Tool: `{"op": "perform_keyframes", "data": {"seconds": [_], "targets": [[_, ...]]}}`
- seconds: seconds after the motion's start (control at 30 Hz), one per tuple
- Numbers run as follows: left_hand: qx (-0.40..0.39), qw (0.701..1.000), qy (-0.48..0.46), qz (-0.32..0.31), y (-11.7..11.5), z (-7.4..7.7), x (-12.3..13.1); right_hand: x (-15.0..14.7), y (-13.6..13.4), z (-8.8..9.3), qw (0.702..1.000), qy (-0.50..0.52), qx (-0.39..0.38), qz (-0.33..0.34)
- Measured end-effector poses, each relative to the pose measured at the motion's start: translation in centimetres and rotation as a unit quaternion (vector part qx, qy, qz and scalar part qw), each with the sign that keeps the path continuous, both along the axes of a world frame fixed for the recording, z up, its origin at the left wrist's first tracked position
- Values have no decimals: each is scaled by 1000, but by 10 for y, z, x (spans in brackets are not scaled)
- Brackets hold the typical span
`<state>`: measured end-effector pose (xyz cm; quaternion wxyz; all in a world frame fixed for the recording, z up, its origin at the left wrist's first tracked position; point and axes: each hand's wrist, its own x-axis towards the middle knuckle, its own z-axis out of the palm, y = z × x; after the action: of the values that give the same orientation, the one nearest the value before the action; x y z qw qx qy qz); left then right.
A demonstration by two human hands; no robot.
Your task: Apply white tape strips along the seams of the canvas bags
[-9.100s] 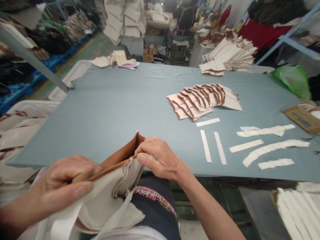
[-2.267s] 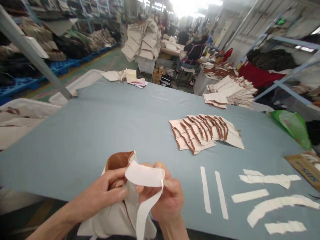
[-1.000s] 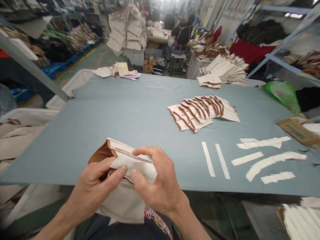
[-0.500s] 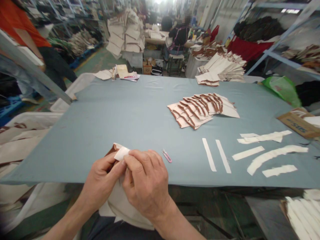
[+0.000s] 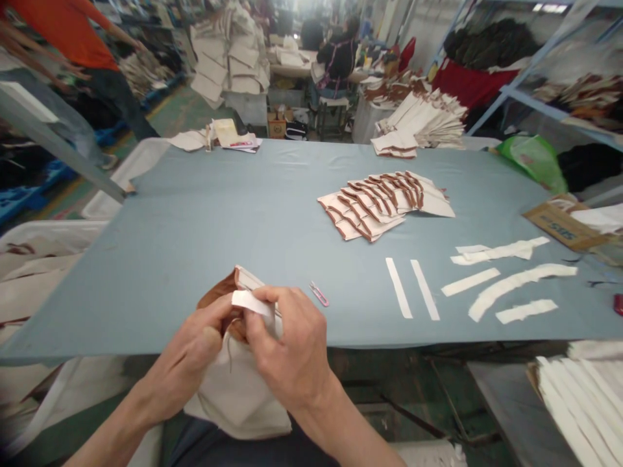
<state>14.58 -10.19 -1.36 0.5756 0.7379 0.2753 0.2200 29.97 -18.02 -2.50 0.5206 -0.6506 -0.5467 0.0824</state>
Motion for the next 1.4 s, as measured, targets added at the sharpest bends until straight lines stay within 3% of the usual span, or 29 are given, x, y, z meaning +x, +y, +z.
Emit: {"op": "perform_keyframes", "data": {"seconds": [0.17,0.27,0.47,0.63,0.77,0.87,1.07,1.23,1.33,1.4], "targets": [[-189,981,-38,12,-6,-14,-5,8,8,-1,994,109,-28,-9],[-227,971,-52,55,-7,-20,-7,15,12,-12,977,211,-38,-5],[-169,973,-28,153,-3,-27,-4,2,0,-54,936,320,-138,43],[-56,972,79,215,0,-42,-13,-18,-8,-81,871,447,-205,22],[-50,969,110,214,-2,-46,-24,-28,-9,-94,841,483,-241,37],[-39,971,132,194,-2,-40,-33,-30,-7,-95,843,478,-242,38],[-96,972,156,147,3,-29,-44,-12,6,-72,897,403,-181,26],[-32,982,100,158,9,-12,-36,9,-2,-16,952,275,-111,72],[28,983,69,166,14,5,-25,11,-13,21,923,311,-150,172],[44,983,47,170,17,15,-18,6,-15,35,919,316,-144,187]]}}
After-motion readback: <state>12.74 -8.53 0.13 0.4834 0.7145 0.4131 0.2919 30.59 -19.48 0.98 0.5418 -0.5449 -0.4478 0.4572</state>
